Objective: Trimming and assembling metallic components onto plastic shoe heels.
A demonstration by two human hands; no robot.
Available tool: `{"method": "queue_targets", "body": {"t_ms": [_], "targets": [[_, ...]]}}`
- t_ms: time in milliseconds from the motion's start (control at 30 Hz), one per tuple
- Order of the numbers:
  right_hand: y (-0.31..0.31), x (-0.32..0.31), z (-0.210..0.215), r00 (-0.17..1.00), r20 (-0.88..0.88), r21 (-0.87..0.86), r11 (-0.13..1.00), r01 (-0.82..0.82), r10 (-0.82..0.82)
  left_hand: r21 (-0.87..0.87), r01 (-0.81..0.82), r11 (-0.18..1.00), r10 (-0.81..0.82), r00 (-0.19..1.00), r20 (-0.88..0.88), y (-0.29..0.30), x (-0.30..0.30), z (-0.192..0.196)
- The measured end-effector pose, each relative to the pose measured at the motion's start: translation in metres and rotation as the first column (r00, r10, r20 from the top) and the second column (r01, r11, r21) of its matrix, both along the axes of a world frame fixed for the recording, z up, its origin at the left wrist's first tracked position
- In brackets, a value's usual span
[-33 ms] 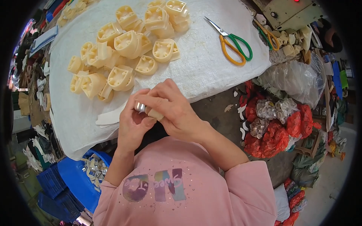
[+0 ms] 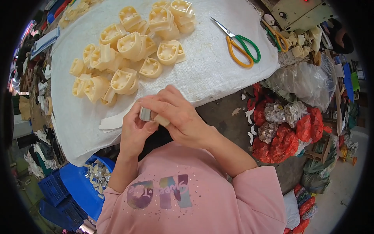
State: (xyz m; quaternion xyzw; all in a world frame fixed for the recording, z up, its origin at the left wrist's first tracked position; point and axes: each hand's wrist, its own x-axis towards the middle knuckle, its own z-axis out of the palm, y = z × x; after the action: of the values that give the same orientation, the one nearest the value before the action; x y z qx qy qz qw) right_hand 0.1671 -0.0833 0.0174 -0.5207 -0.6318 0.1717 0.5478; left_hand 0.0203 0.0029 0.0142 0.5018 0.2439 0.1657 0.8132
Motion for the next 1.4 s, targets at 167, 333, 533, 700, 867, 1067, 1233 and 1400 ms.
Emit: {"method": "queue_targets", "body": {"t_ms": [167, 333, 533, 700, 867, 1067, 1233, 1400], "targets": [[-0.01, -0.005, -0.001, 0.931, -0.36, -0.022, 0.998, 0.058, -0.062, -0.042, 0.019, 0.999, -0.011, 0.985, 0.171, 0.001, -0.004, -0.004], [-0.017, 0.018, -0.012, 0.903, -0.394, -0.03, 0.984, 0.174, -0.172, -0.08, -0.113, 0.99, 0.125, 0.976, 0.176, 0.005, -0.013, -0.006], [-0.034, 0.052, -0.019, 0.821, -0.324, -0.155, 0.882, 0.445, -0.471, -0.118, -0.014, 0.993, 0.036, 0.981, 0.19, 0.009, -0.016, -0.005], [-0.034, 0.134, -0.021, 0.499, 0.472, 0.048, 0.586, 0.809, -0.727, -0.058, 0.007, 0.998, 0.004, 0.983, 0.182, 0.012, -0.017, -0.011], [-0.029, 0.177, -0.024, 0.388, 0.839, -0.14, 0.537, 0.832, -0.382, 0.01, 0.052, 0.999, -0.053, 0.989, 0.136, 0.009, -0.011, -0.003], [-0.028, 0.193, -0.035, 0.305, 0.817, -0.045, 0.471, 0.881, -0.49, 0.145, 0.063, 0.987, -0.077, 0.993, 0.089, 0.003, -0.004, -0.001], [-0.022, 0.189, -0.025, 0.41, 0.774, -0.132, 0.51, 0.85, -0.482, 0.281, -0.005, 0.96, 0.01, 1.0, -0.016, -0.002, 0.003, -0.001], [-0.046, 0.157, -0.023, 0.564, 0.583, -0.157, 0.601, 0.784, -0.584, 0.882, 0.09, 0.462, 0.089, 0.985, -0.147, 0.001, 0.016, -0.001]]}}
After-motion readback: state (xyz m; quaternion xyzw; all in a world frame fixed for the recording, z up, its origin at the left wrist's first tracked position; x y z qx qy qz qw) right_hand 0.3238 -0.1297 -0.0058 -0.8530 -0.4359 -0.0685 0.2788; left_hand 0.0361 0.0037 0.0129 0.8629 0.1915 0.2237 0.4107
